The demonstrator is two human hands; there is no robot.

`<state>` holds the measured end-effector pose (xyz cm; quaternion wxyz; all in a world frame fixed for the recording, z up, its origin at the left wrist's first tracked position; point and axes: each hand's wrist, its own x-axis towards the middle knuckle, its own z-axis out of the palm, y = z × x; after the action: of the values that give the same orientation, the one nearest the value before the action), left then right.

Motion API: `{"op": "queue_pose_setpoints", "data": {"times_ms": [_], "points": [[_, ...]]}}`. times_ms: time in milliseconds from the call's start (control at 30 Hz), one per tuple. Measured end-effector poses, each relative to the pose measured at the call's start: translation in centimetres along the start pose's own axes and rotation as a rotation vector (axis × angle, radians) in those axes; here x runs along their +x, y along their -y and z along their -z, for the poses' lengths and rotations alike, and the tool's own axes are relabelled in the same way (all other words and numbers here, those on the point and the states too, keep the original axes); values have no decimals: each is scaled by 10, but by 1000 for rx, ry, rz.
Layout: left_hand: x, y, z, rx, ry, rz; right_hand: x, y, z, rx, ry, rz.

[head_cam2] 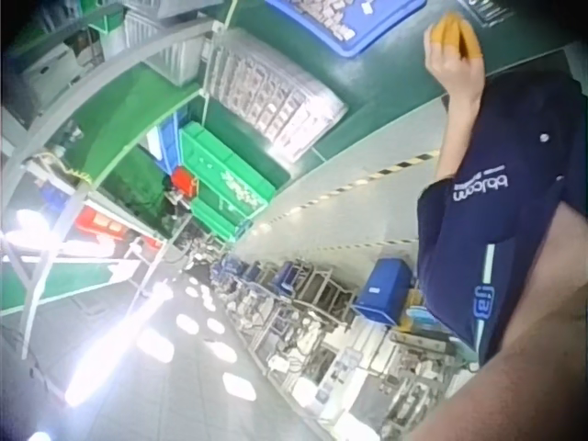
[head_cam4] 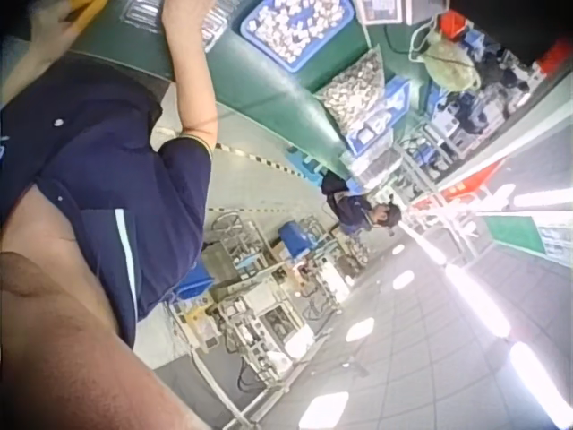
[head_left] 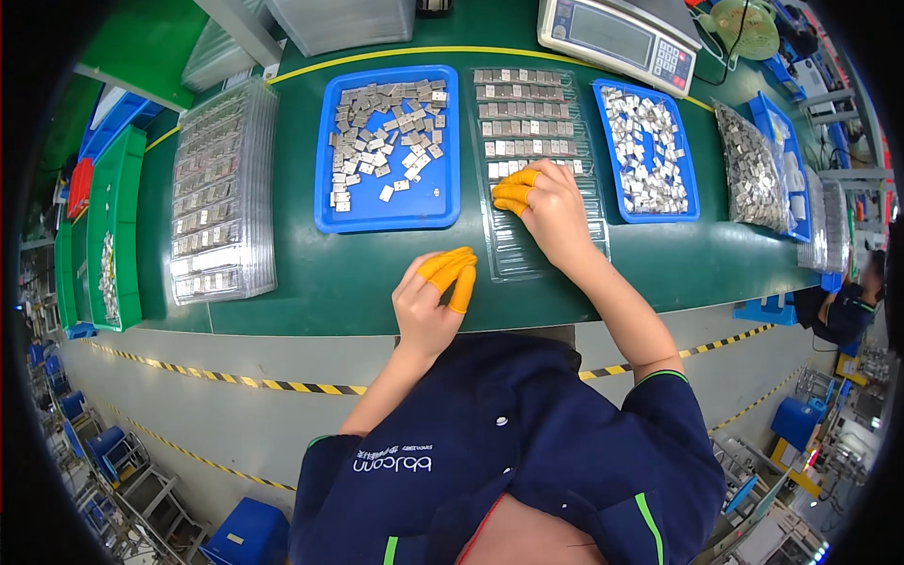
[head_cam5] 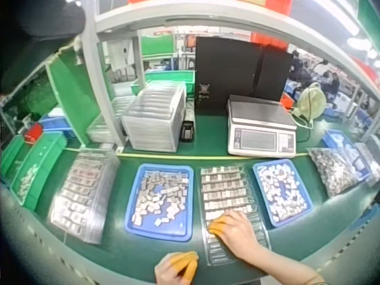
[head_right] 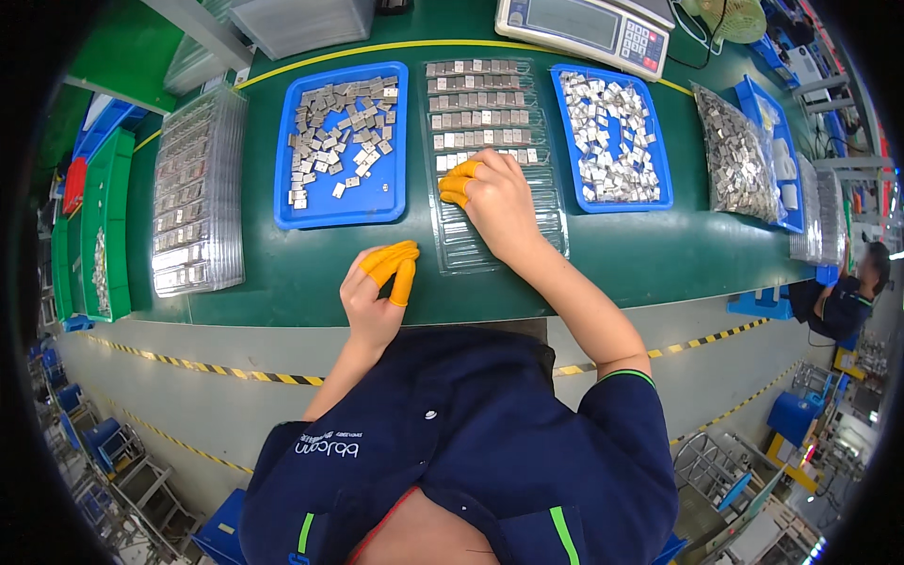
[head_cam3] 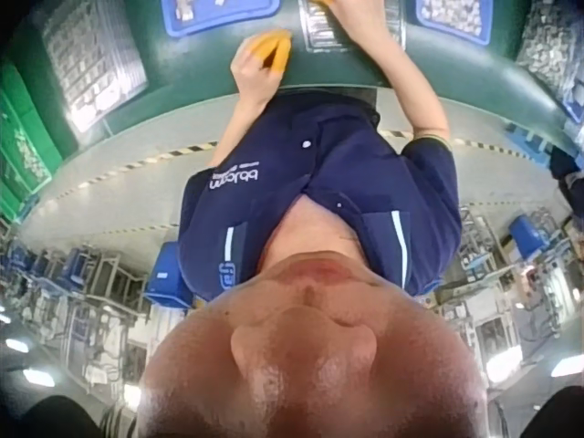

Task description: The person sorts small metallic rectangular components from two blue trays into a clear plastic tray with compartments. They pick up individual pieces and place them into the designated slots. The process is repetitive and involves careful handling of the small parts.

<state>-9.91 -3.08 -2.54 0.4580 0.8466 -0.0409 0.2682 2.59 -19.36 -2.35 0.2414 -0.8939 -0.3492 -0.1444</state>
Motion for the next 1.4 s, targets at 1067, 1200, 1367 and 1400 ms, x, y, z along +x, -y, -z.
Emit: {"op": "queue_pose_setpoints", "data": {"times_ms": [1067,1200,1367,1400], "points": [[42,-11,-40,407,240,-231,-417,84,40,953,435,-1937],[28,-14,-39,162,367,-240,-404,69,50,911,558,-1994],[15,-31,-42,108,533,-243,-315,25,99,502,1057,-1756],[12,-31,-43,83,502,-201,-262,27,127,489,816,-1643]]}}
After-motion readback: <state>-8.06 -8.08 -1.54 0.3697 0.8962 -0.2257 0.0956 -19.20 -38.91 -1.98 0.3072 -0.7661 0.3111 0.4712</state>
